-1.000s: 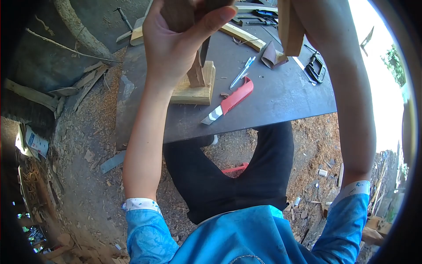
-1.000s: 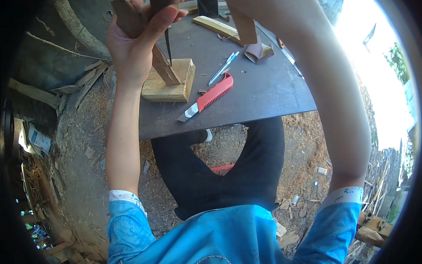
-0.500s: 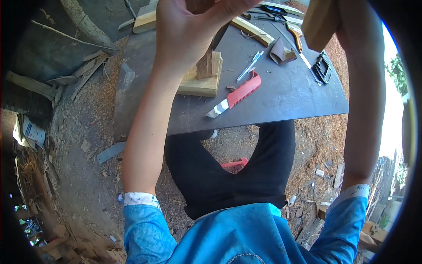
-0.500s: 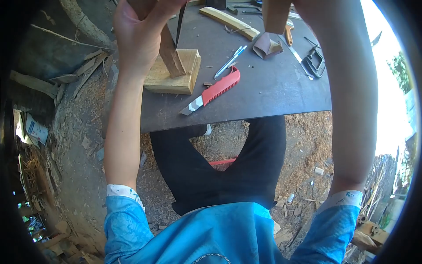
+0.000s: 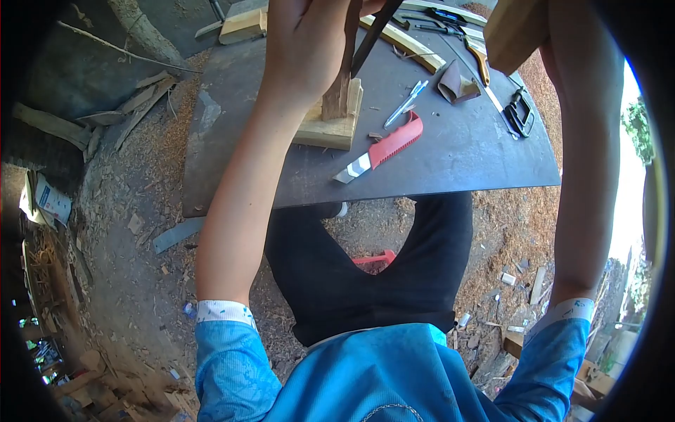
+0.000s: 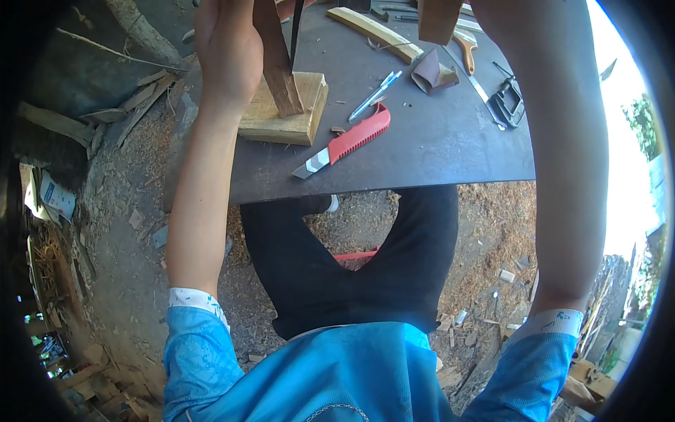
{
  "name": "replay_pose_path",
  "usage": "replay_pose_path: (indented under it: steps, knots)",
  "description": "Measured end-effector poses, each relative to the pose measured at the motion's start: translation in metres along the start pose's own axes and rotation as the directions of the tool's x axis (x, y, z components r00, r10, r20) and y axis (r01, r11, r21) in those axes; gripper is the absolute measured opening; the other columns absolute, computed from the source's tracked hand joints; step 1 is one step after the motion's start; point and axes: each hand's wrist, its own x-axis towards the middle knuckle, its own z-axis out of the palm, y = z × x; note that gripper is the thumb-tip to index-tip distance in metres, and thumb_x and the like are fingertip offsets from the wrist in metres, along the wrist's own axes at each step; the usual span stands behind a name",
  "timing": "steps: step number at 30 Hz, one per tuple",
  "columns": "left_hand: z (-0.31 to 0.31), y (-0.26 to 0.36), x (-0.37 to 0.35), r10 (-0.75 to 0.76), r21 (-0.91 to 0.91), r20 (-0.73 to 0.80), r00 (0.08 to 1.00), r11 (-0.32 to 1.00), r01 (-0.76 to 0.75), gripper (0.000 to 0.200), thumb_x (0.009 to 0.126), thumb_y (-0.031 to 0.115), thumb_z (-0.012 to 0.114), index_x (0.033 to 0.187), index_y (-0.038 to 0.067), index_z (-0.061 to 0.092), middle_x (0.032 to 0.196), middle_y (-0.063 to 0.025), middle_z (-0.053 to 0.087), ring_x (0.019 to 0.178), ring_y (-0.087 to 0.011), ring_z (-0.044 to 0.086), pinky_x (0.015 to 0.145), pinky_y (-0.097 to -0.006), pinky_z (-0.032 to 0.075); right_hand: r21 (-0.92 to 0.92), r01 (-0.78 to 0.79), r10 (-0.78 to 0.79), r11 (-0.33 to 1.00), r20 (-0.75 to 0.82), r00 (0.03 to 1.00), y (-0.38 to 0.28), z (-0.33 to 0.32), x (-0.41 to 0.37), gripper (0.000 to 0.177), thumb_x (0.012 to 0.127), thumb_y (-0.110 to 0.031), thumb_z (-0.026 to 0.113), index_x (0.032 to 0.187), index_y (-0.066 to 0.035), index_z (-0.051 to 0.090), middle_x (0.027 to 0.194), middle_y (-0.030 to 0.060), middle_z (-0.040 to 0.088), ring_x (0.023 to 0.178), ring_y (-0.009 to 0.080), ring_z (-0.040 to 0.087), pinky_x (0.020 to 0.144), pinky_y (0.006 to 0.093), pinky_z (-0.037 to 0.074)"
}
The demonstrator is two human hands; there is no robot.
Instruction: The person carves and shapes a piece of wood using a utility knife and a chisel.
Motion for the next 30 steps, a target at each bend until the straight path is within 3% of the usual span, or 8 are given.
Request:
replay_pose_path:
  steps: [4,9,11,13,14,17,24,30]
  knots:
    - [-0.016,-0.023,0.005,0.086,0.063,0.033,0.996,0.994,-0.088,0.038,0.091,0.028,0.083,0.105,0.008,0.054,0.099,-0.0042,0.069,0.095,-0.0112,0.070,0.087,-0.0287,0.057,0.019,0.023,-0.023,1.000,0.011,1.000,0.004,0.001,-0.001,0.025,0.102,-0.022,0.059,0.085,-0.006,0.067,0.068,0.0020,0.065,0.059,0.0065,0.052,0.058,0.0258,0.038]
    - [0.002,-0.009,0.003,-0.055,-0.100,0.052,0.997,0.993,0.060,0.052,0.078,0.007,0.093,0.113,0.005,0.055,0.097,-0.0052,0.071,0.094,-0.0121,0.071,0.084,-0.0323,0.059,0.111,-0.007,0.004,0.994,0.026,1.000,0.008,0.001,0.000,0.023,0.104,-0.020,0.058,0.088,-0.006,0.066,0.067,0.0022,0.066,0.059,0.0064,0.052,0.057,0.0257,0.038]
    - [-0.007,-0.009,0.005,0.107,-0.031,0.186,0.977,0.994,-0.103,0.039,0.090,0.016,0.084,0.114,0.005,0.056,0.099,-0.0100,0.072,0.094,-0.0174,0.073,0.086,-0.0342,0.060,0.147,-0.035,0.030,0.988,0.038,0.999,0.004,-0.002,0.000,0.020,0.103,-0.019,0.059,0.091,-0.005,0.066,0.069,0.0018,0.066,0.059,0.0062,0.053,0.055,0.0249,0.039]
    - [-0.007,-0.012,0.006,0.212,0.008,0.154,0.965,0.976,-0.216,0.033,0.091,0.023,0.083,0.109,0.007,0.061,0.103,-0.0145,0.075,0.097,-0.0208,0.075,0.092,-0.0364,0.059,0.140,-0.061,0.055,0.988,0.046,0.997,0.000,-0.003,0.001,0.017,0.103,-0.019,0.061,0.094,-0.005,0.065,0.072,0.0011,0.067,0.060,0.0057,0.055,0.053,0.0237,0.039]
    - [-0.010,-0.009,0.005,0.152,0.088,0.090,0.984,0.983,-0.160,0.035,0.087,0.019,0.086,0.102,0.009,0.057,0.108,-0.0147,0.075,0.098,-0.0171,0.073,0.091,-0.0326,0.057,0.139,-0.088,0.082,0.986,0.048,0.996,-0.004,-0.005,0.002,0.015,0.102,-0.019,0.062,0.096,-0.005,0.064,0.074,0.0007,0.067,0.060,0.0055,0.057,0.053,0.0231,0.040]
    - [0.002,0.001,-0.001,0.140,0.059,0.029,0.990,0.988,-0.141,0.041,0.085,0.017,0.088,0.113,0.003,0.061,0.106,-0.0158,0.076,0.097,-0.0203,0.077,0.089,-0.0315,0.062,0.123,-0.181,0.175,0.976,0.060,0.983,-0.021,-0.009,0.004,0.014,0.102,-0.017,0.065,0.097,-0.004,0.064,0.073,0.0003,0.066,0.061,0.0055,0.058,0.052,0.0224,0.041]
    - [0.006,0.008,0.000,0.042,0.021,0.008,0.999,0.999,-0.042,0.043,0.080,0.010,0.091,0.106,0.006,0.058,0.112,-0.0200,0.075,0.102,-0.0217,0.076,0.090,-0.0340,0.063,0.089,-0.094,0.093,0.992,0.014,0.996,0.003,-0.015,0.000,0.011,0.100,-0.011,0.067,0.095,-0.003,0.062,0.073,0.0005,0.066,0.060,0.0052,0.058,0.050,0.0222,0.042]
    - [0.006,0.009,0.002,0.058,0.019,0.050,0.997,0.998,-0.059,0.038,0.083,0.012,0.090,0.102,0.008,0.057,0.112,-0.0190,0.075,0.099,-0.0192,0.075,0.087,-0.0313,0.063,0.218,-0.274,0.298,0.937,-0.087,0.950,-0.023,-0.001,0.010,0.020,0.096,-0.002,0.070,0.106,-0.001,0.052,0.069,0.0021,0.061,0.061,0.0085,0.061,0.055,0.0244,0.049]
